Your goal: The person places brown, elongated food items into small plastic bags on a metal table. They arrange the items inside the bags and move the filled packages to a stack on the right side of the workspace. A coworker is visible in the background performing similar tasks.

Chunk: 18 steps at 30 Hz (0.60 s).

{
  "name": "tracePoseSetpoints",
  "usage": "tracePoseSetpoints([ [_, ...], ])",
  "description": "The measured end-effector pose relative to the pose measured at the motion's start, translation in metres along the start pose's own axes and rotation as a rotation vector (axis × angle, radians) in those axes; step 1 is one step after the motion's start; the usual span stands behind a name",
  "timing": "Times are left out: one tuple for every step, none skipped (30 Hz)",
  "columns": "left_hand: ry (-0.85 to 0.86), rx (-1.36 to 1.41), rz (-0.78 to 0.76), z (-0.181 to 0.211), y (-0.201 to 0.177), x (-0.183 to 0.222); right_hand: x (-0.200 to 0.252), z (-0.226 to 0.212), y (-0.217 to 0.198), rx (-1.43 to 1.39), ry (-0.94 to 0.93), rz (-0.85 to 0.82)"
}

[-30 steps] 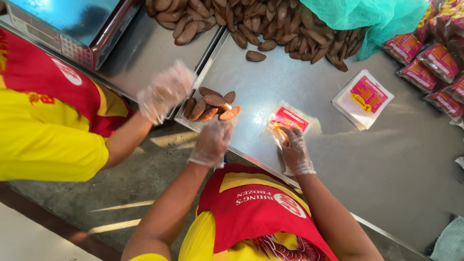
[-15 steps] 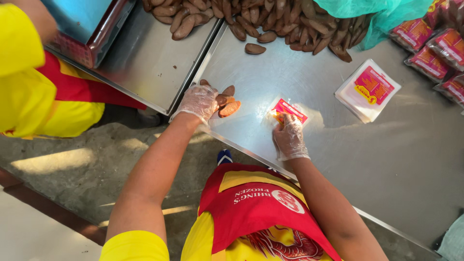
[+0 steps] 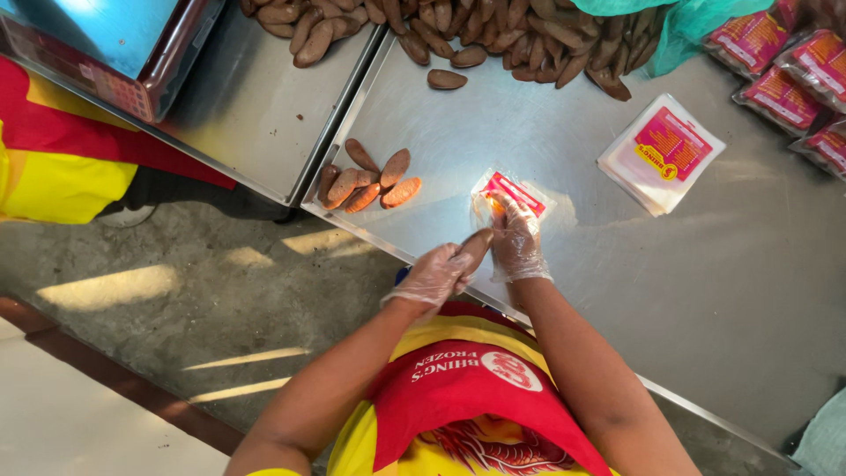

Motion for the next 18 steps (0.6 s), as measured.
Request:
tracePoseSetpoints([
  [0.000, -0.041, 0.074, -0.009, 0.010, -0.010, 0.000, -0.001, -0.003, -0.088, -0.135, 0.038],
  [-0.001, -0.082, 0.148, -0.013, 0.020, -0.019, -0.001, 0.003, -0.001, -0.098, -0.074, 0.008],
  [-0.004, -0.125, 0.221, -0.014, 0.026, -0.026, -0.001, 0.005, 0.001, -0.107, -0.010, -0.021],
  [0.015, -0.144, 0.272, -0.014, 0.030, -0.030, 0.000, 0.007, 0.002, -0.116, 0.053, -0.051],
  [0.034, -0.164, 0.321, -0.014, 0.034, -0.033, -0.001, 0.008, 0.000, -0.083, 0.048, -0.092],
  [0.053, -0.184, 0.371, -0.016, 0.037, -0.035, -0.002, 0.007, -0.002, -0.050, 0.042, -0.133],
  [0.116, -0.257, 0.447, -0.017, 0.038, -0.040, -0.003, 0.006, -0.004, -0.017, 0.037, -0.172],
  [0.177, -0.330, 0.522, -0.019, 0.038, -0.047, -0.004, 0.003, -0.007, -0.003, -0.007, -0.165],
  [0.237, -0.405, 0.598, -0.023, 0.037, -0.052, -0.003, 0.000, -0.009, 0.011, -0.047, -0.159],
  [0.339, -0.507, 0.646, -0.026, 0.034, -0.059, -0.002, -0.002, -0.011, 0.024, -0.088, -0.153],
  [0.443, -0.608, 0.693, -0.026, 0.030, -0.068, -0.002, -0.001, -0.011, 0.040, -0.057, -0.186],
  [0.548, -0.709, 0.737, -0.027, 0.027, -0.074, -0.002, 0.001, -0.008, 0.056, -0.026, -0.219],
  [0.660, -0.644, 0.682, -0.029, 0.025, -0.078, -0.003, 0.004, -0.007, 0.076, 0.003, -0.248],
  [0.770, -0.577, 0.625, -0.029, 0.023, -0.082, -0.002, 0.005, -0.008, 0.051, -0.052, -0.216],
  [0.876, -0.503, 0.560, -0.029, 0.026, -0.086, 0.000, 0.007, -0.010, 0.033, -0.106, -0.182],
  [0.869, -0.489, 0.538, -0.028, 0.028, -0.093, 0.001, 0.009, -0.011, 0.015, -0.161, -0.150],
  [0.856, -0.475, 0.523, -0.027, 0.029, -0.099, 0.002, 0.014, -0.008, -0.221, 0.071, -0.150],
  [0.843, -0.461, 0.507, -0.026, 0.030, -0.103, 0.003, 0.016, -0.002, -0.455, 0.305, -0.144],
])
Point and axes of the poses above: each hand's wrist, its own x-axis away from the middle knuckle, its own y-axis out of the palm, z = x × y, the point moved 2 cm from there along -x, towards the middle knuckle, and after that the axes turned 13 degrees about z, right-handed, at the moved point
